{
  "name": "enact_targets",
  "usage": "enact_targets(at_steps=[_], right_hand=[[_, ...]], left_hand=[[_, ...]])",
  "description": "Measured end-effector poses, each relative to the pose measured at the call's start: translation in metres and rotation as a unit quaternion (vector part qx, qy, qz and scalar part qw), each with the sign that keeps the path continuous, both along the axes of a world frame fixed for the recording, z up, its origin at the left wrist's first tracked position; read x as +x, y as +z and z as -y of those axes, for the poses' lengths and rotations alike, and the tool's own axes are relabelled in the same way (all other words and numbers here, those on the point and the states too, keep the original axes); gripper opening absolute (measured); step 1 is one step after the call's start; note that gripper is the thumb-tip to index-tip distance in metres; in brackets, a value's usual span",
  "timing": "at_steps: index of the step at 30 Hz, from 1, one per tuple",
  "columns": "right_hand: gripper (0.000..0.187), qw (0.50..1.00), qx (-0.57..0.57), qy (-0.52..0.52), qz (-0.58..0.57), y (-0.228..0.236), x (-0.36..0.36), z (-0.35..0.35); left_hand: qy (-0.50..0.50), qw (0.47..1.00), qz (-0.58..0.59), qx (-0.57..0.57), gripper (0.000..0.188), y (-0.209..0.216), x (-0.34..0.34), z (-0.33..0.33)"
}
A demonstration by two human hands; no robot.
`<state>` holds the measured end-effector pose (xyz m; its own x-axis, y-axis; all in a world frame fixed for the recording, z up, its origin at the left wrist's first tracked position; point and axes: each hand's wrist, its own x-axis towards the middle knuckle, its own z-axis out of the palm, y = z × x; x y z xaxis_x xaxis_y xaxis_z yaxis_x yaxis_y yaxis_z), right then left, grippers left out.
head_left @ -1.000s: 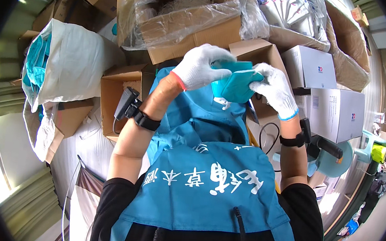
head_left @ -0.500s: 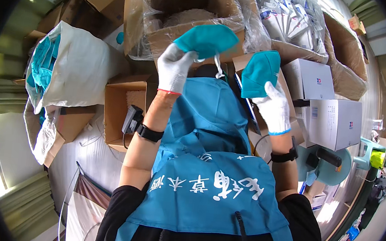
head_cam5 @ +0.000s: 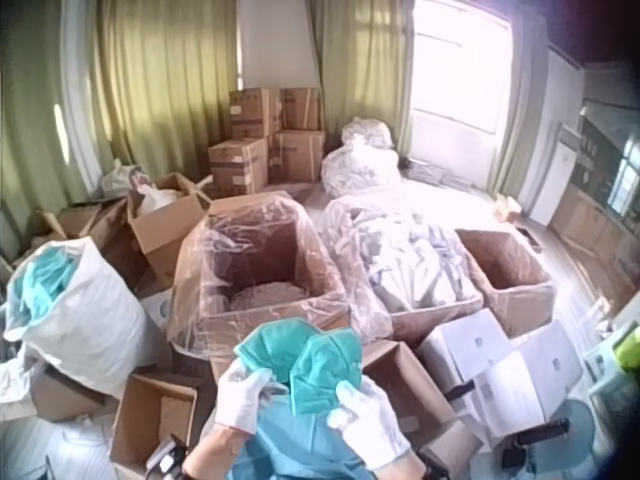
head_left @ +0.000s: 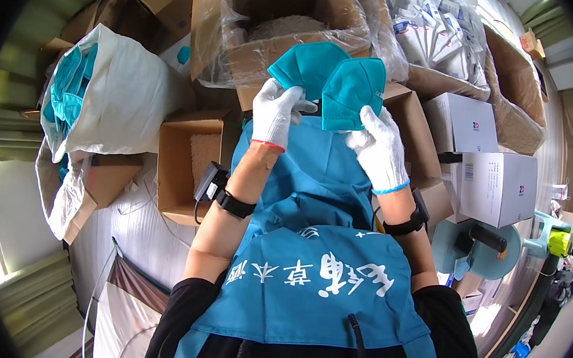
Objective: Sorting and packing various medical hygiene products like masks and nasal tubes into cardboard boxes.
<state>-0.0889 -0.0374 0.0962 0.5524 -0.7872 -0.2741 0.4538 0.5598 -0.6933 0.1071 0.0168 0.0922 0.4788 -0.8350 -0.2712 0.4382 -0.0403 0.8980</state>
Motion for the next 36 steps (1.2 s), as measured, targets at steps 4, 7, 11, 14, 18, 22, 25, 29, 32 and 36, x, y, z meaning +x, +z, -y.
enact_targets(at_steps=[4,7,11,14,18,22,25,29,32,36], right_hand=[[0.024,0.999,0.013,-0.041,0.003,0.007,0.009,-0.002],[0.026,0.992,0.066,-0.088,0.055,-0.015,0.012,0.000],[0.023,0.987,0.071,-0.145,-0.013,-0.011,0.047,-0.015],[0.026,0.996,0.066,-0.009,-0.065,-0.022,0.038,-0.021],[0.027,0.958,-0.045,0.075,-0.274,-0.001,0.022,-0.040],[0.026,0.894,-0.186,-0.043,-0.406,0.006,-0.005,-0.040],[0.041,0.869,-0.288,-0.190,-0.356,0.001,-0.012,-0.019],[0.064,0.882,-0.375,-0.055,-0.279,0.016,0.012,0.006],[0.050,0.964,-0.250,-0.024,-0.090,0.005,0.028,0.009],[0.020,0.796,-0.460,0.032,-0.393,0.008,0.035,0.002]], left_hand=[[-0.013,0.999,0.004,-0.048,0.026,0.000,-0.009,-0.002],[-0.015,0.989,-0.040,-0.139,0.029,-0.003,-0.027,0.000],[-0.067,0.982,0.052,-0.168,0.048,-0.006,-0.067,-0.012],[-0.021,0.984,0.138,-0.112,0.031,-0.011,-0.066,-0.011],[0.054,0.985,0.100,-0.132,0.017,-0.012,-0.036,-0.002],[0.102,0.987,0.038,-0.115,0.021,-0.001,-0.004,0.004],[0.063,0.991,0.029,-0.116,0.022,-0.005,0.005,0.004],[-0.021,0.997,0.014,-0.070,0.023,-0.007,-0.021,0.003],[-0.067,0.994,0.078,-0.031,0.022,0.008,-0.033,-0.002],[0.027,0.975,0.215,-0.046,0.017,-0.002,-0.010,-0.001]])
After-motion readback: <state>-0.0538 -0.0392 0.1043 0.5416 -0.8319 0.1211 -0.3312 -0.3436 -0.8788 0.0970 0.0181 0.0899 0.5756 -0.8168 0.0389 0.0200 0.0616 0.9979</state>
